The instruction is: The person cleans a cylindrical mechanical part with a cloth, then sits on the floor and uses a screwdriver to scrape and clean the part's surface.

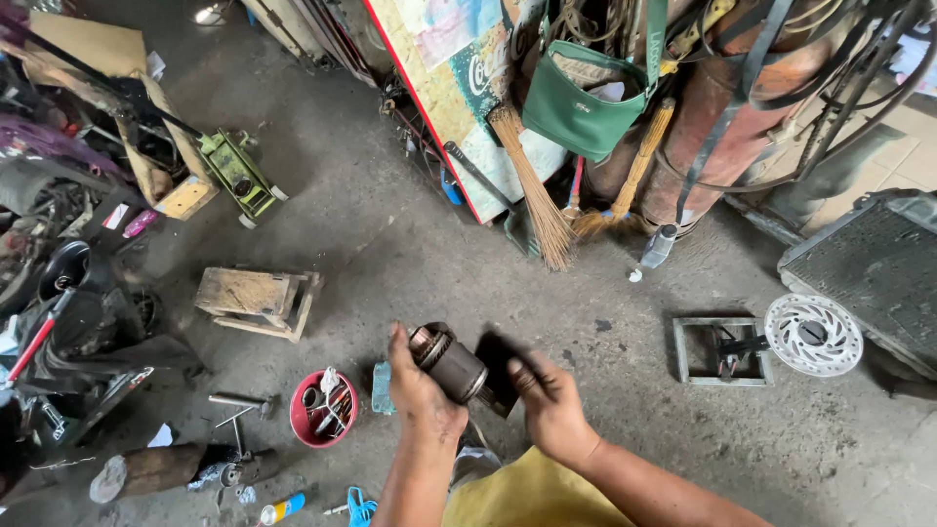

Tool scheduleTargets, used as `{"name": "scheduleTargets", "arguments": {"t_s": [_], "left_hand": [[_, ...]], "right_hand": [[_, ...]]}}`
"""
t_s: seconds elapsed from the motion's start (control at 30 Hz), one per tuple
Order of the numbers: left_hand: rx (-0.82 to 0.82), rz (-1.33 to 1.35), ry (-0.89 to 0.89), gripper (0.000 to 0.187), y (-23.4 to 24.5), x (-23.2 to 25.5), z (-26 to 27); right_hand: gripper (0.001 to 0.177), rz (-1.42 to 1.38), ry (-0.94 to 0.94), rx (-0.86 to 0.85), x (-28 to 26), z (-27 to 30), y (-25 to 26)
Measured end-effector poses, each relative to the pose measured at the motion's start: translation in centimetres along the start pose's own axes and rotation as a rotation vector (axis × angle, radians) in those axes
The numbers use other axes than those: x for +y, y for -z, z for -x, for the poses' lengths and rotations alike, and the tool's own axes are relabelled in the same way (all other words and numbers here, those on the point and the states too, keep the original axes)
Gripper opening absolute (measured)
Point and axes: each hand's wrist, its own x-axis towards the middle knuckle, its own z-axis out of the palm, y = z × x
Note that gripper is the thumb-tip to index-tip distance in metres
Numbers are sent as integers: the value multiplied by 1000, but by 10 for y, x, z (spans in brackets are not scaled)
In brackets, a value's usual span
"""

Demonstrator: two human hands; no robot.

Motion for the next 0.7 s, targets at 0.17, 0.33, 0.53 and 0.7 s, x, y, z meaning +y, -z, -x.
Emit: {"name": "scheduleTargets", "arguments": {"t_s": [0.17,0.33,0.53,0.7], "left_hand": [[-188,-67,-144,35,4,-6,3],[-269,-698,-437,40,4,-2,-2],[-104,-133,-174,21,-5,-9,1],[47,-344,-130,41,-4,-5,-10]], "right_hand": [[41,247,362,44,6,-11,5],[40,853,825,-254,-8,-3,-13],[42,331,305,-222,0,-8,-11],[46,691,665,-261,2,-5,-13]]}}
